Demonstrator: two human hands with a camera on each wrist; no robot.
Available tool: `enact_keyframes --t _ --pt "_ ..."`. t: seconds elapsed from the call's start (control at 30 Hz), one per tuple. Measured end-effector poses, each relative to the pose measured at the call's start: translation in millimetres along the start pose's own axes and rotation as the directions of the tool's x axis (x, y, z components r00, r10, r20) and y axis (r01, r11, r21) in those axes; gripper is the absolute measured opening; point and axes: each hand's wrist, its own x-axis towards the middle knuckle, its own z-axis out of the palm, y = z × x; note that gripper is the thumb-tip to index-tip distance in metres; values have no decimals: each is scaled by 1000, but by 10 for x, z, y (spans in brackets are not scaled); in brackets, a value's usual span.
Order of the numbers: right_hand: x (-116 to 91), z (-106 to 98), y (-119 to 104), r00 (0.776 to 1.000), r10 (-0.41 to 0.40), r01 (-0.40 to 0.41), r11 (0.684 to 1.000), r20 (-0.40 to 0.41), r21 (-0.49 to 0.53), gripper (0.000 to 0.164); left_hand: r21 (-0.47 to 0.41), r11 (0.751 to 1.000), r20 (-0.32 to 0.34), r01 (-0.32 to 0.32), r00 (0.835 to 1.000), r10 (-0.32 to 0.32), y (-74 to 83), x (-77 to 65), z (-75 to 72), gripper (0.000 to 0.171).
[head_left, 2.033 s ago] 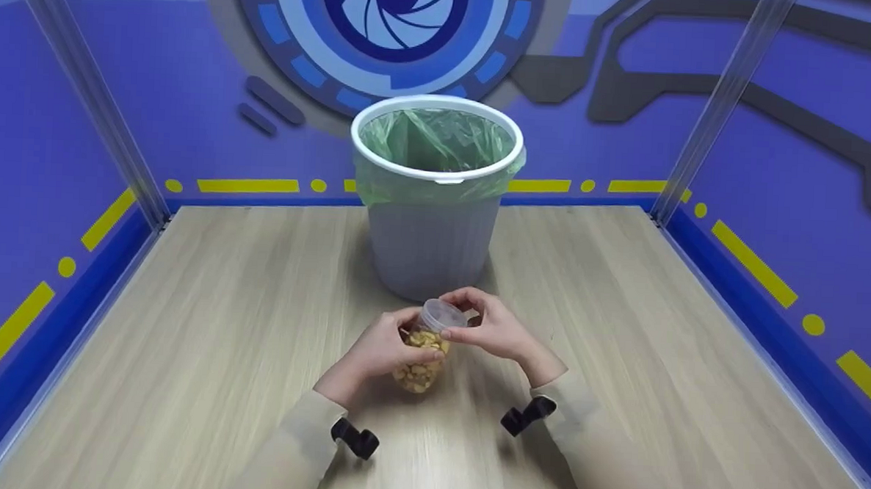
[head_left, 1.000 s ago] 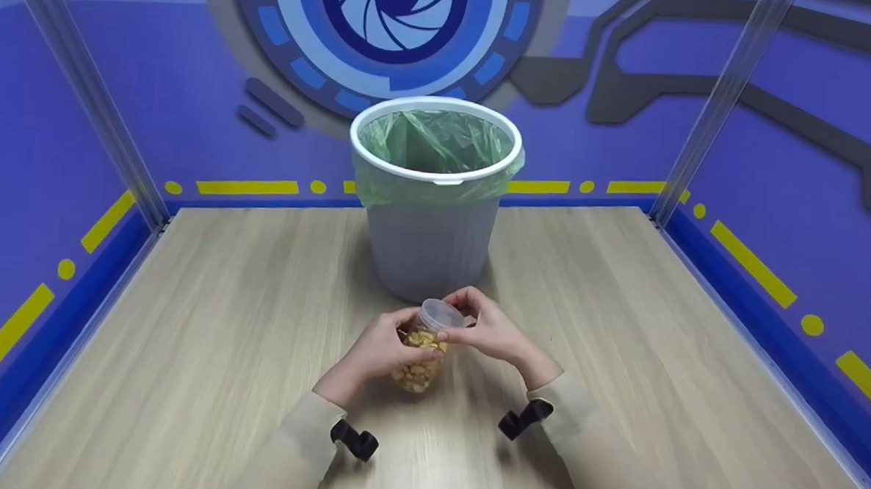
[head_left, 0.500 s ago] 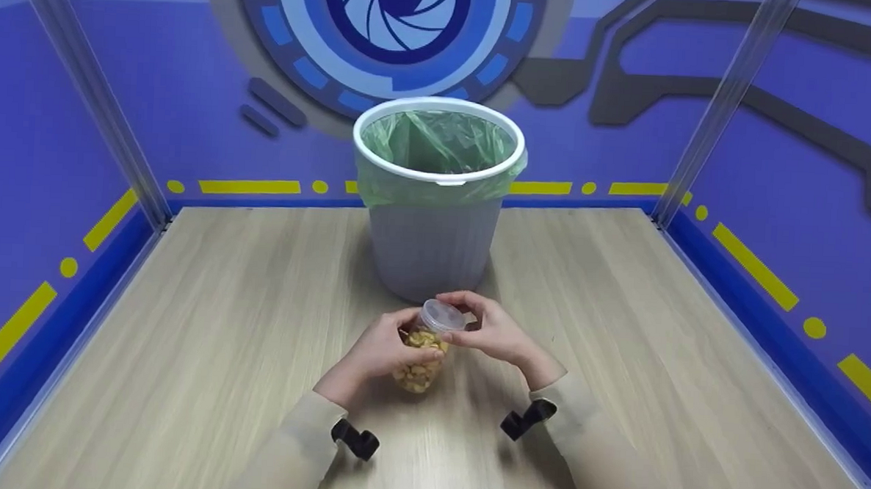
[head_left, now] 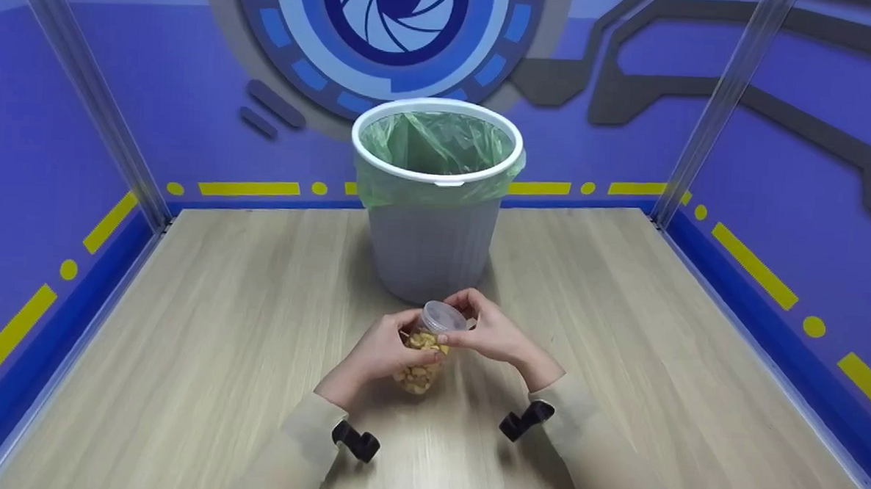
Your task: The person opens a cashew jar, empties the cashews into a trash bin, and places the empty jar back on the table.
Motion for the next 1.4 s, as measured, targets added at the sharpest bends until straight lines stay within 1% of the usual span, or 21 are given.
enact_keyframes --t 0.13,0.3,0.43,0.73,0.87,0.97,1.07,1.17,1.27,1.4 --pt "9 7 7 1000 3 -3 1000 -1 22 54 1 1000 3 6 1000 -6 -4 5 -1 62" --pt "7 -1 -2 1000 -7 7 998 8 57 54 -11 1000 6 21 1000 -21 -3 9 -3 63" --pt "2 -12 -15 999 -24 23 997 22 73 55 -15 1000 5 20 1000 -20 8 5 -8 61" --pt "3 -10 15 995 -82 74 989 63 128 59 -5 1000 9 8 1000 -8 7 7 -13 62" --pt "-4 -10 -2 992 -93 78 984 89 161 63 -10 1000 9 19 1000 -19 14 0 -10 64" --pt "-8 -20 -6 989 -96 76 983 113 167 68 -16 999 10 30 1000 -29 11 0 -9 65" --pt "-9 -29 1 991 -78 64 989 109 130 71 -21 999 9 34 999 -34 8 -1 -8 65" --pt "-9 -25 -6 996 -45 41 997 71 65 73 -25 999 6 33 999 -33 5 -1 -5 64" --pt "-7 -6 -24 999 -18 18 1000 28 10 67 -27 999 3 27 1000 -27 1 -3 -4 63" --pt "-5 12 -17 1000 -11 11 1000 4 -13 55 -24 999 5 29 1000 -29 -4 -3 -7 63"
